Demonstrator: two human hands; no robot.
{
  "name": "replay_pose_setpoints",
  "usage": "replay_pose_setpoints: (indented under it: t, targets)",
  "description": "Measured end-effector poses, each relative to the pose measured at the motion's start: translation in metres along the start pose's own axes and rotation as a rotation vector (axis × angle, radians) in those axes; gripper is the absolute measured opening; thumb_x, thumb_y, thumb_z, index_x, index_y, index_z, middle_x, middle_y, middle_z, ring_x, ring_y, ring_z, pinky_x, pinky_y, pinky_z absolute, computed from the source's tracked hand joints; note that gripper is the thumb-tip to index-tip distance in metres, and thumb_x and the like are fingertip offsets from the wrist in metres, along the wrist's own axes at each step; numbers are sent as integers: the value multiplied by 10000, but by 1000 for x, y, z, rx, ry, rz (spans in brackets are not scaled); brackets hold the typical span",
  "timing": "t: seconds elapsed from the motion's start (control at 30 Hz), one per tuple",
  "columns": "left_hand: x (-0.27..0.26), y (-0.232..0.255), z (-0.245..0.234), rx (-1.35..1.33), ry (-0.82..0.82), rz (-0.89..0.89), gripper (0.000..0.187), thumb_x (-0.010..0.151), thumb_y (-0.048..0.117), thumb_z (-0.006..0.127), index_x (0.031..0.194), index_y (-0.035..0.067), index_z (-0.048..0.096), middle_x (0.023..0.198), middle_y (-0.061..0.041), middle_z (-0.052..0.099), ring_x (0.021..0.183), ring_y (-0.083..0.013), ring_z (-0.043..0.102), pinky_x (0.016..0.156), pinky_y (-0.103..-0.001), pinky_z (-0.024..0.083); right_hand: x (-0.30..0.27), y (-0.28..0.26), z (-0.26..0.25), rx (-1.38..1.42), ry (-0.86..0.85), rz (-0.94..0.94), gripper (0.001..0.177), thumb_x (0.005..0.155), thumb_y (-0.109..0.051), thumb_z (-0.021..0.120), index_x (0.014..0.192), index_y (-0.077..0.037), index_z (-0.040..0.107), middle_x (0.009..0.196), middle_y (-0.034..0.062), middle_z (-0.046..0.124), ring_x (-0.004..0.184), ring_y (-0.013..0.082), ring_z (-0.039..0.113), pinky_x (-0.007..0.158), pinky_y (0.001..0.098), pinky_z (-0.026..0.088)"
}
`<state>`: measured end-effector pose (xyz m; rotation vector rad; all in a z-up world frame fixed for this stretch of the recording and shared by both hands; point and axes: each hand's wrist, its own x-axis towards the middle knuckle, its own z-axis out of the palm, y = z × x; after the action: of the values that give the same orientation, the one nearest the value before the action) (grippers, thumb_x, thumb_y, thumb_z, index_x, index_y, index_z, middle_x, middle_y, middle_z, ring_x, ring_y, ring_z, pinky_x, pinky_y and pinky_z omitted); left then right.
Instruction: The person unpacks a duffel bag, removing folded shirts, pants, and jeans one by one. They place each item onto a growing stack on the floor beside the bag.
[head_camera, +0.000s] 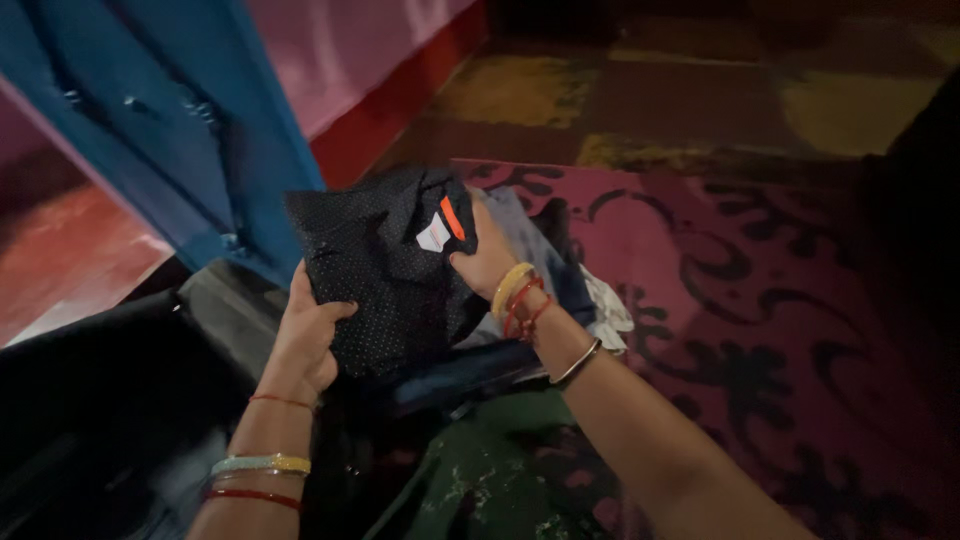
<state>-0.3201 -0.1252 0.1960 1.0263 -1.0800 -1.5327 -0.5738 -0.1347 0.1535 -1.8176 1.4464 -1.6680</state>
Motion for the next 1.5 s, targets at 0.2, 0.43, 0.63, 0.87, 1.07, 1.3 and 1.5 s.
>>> replay_pose_setpoints:
  t: [0.2,0.43,0.63,0.87,1.07,1.3,1.5]
  targets:
    - [26,-11,42,120,-6,16,928,834,-191,496,1619,233,240,1537,-132,484,1347,-299,543,1065,-404,499,0,-43,-44,-327,41,59,1033,754,30,690,1619,-172,163,1531,229,435,1365,429,484,1116,424,418]
    - [57,-33,70,162,-85,135,949,779,-234,471,1590,223,284,1521,-118,494,1340,-299,537,1046,-424,502,2,-13,-60,-387,37,-55,994,791,115,547,1639,-213,146,1640,211,339,1412,433,481,1104,430,456]
    - [60,-49,93,198,-106,126,915,811,-224,470,1604,190,276,1541,-129,477,1366,-288,529,1088,-423,501,-2,3,-78,-458,-48,150,1007,808,102,542,1630,-310,130,1648,249,240,1303,456,545,958,453,542]
    - [66,-57,104,513,79,88,957,820,-209,597,1617,198,257,1676,-118,257,1531,-316,283,1210,-449,340,-6,14,-80,-473,-87,298,947,861,51,569,1611,-322,127,1682,207,201,1176,453,629,840,451,589]
    - [73,-73,93,678,91,87,1024,812,-161,687,1631,196,185,1677,-152,204,1544,-331,229,1216,-495,268,-12,37,-72,-448,-3,329,867,823,93,556,1579,-249,302,1705,198,178,1244,465,579,906,453,572]
    - [79,-74,89,961,208,198,908,893,135,704,1658,244,227,1695,-143,227,1534,-377,259,1223,-542,308,-5,27,-64,-895,-3,349,726,807,-146,719,1479,-178,443,1695,200,124,1548,410,153,1206,561,215]
    - [98,-99,89,1409,77,308,834,916,515,592,1628,329,199,1711,-86,83,1567,-369,39,1180,-653,144,-3,41,-35,-905,-26,128,699,983,-595,503,1553,-202,411,1676,196,198,1572,406,124,1204,645,135]
